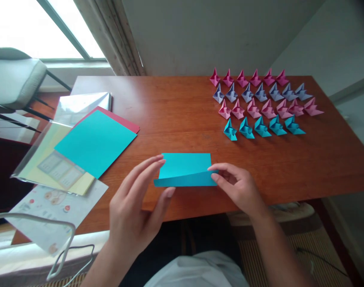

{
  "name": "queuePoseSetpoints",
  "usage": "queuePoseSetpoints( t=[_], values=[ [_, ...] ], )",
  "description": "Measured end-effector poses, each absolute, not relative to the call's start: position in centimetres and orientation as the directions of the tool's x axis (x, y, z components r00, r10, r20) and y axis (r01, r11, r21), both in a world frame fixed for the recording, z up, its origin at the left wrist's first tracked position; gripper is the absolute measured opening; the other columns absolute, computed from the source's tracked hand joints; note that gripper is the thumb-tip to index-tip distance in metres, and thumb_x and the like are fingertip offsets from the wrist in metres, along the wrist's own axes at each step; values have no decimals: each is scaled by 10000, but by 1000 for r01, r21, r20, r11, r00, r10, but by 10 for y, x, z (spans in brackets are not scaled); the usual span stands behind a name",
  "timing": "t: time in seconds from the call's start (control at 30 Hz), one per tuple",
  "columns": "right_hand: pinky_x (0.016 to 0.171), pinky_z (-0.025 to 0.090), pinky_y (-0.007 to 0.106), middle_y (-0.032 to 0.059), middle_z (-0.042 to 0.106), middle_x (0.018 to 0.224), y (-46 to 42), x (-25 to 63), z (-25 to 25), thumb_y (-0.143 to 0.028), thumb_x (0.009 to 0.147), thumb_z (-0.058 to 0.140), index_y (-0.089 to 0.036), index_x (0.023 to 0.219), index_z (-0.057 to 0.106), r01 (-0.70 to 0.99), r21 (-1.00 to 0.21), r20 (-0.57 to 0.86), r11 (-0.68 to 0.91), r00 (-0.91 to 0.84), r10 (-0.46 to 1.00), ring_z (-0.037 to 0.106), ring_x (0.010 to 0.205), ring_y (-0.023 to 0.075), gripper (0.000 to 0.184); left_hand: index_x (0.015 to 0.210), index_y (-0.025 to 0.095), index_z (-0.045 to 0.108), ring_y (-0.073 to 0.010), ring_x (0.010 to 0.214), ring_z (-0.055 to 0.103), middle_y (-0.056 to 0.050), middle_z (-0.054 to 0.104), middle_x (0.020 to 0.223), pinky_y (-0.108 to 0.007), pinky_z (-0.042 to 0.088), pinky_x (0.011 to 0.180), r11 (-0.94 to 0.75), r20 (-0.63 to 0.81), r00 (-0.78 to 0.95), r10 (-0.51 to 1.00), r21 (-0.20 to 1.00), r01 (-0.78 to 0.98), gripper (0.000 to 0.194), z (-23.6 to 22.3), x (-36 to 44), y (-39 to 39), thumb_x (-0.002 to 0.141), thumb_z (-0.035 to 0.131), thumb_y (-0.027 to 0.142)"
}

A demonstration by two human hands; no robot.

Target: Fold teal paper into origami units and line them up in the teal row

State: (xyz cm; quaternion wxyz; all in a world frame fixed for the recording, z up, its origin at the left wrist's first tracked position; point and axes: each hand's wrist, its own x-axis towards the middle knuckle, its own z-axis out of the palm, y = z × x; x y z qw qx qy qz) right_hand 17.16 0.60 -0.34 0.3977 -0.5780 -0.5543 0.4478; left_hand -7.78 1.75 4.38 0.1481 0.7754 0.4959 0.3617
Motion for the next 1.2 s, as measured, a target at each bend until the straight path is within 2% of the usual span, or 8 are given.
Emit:
queuePoseSetpoints(
  t=[0.1,0.2,0.37,0.53,0.73,0.9,1.07,1.2],
  values=[
    [679,562,243,4,735,879,11,172,-3,-319,909,705,-259,1042,749,195,-966,-168,-171,31,985,678,784,150,153,1359,164,597,-281,1276,627,-150,644,1393,-423,502,1091,-483,497,226,838,480,733,504,49,-77,12,869,704,124],
    [719,572,262,25,752,953,17,172,-3,-329,900,707,-247,1053,746,204,-960,-182,-191,60,981,689,838,166,178,1340,129,612,-322,1322,585,-190,628,1411,-477,483,1107,-594,512,382,769,352,723,514,48,-65,0,838,716,86],
    [707,563,291,47,766,969,28,172,1,-317,914,670,-228,1077,748,403,-902,-141,-157,69,988,697,830,188,202,1436,154,570,-377,1460,444,-170,498,1571,-576,312,1209,-668,264,616,742,220,711,508,33,-38,-15,963,624,332],
    [699,557,315,49,757,914,39,169,4,-204,904,641,-189,1049,740,656,-754,14,-11,33,999,672,731,179,177,1488,182,523,-388,1467,438,-146,483,1587,-610,272,1207,-607,129,593,795,188,772,600,17,-30,-10,981,561,502],
    [944,557,444,113,710,1168,47,169,4,-160,906,646,-197,1158,688,795,-583,152,170,-99,983,665,1081,291,257,1489,163,519,-383,1449,461,-150,500,1573,-601,316,1179,-597,89,591,802,188,780,567,13,-30,-6,1006,514,461],
    [995,525,514,117,706,1209,48,168,11,-193,896,704,-226,1260,644,859,-461,137,224,-180,974,632,1151,334,370,1488,159,519,-389,1449,459,-159,499,1572,-616,316,1183,-602,71,602,795,211,770,569,11,-32,-3,1004,515,458],
    [986,522,508,125,703,1189,51,161,20,-178,845,774,-216,1270,638,901,-362,66,238,-230,971,607,1165,352,447,1501,168,509,-392,1440,469,-154,496,1576,-626,324,1182,-599,40,608,793,232,766,574,11,-33,1,1002,525,451],
    [972,522,501,132,692,1128,58,158,22,-183,831,791,-197,1219,654,920,-313,-3,238,-252,968,600,1137,352,412,1504,175,510,-381,1457,451,-137,476,1593,-611,321,1192,-586,25,598,801,240,774,562,11,-32,2,1010,512,443]
  ],
)
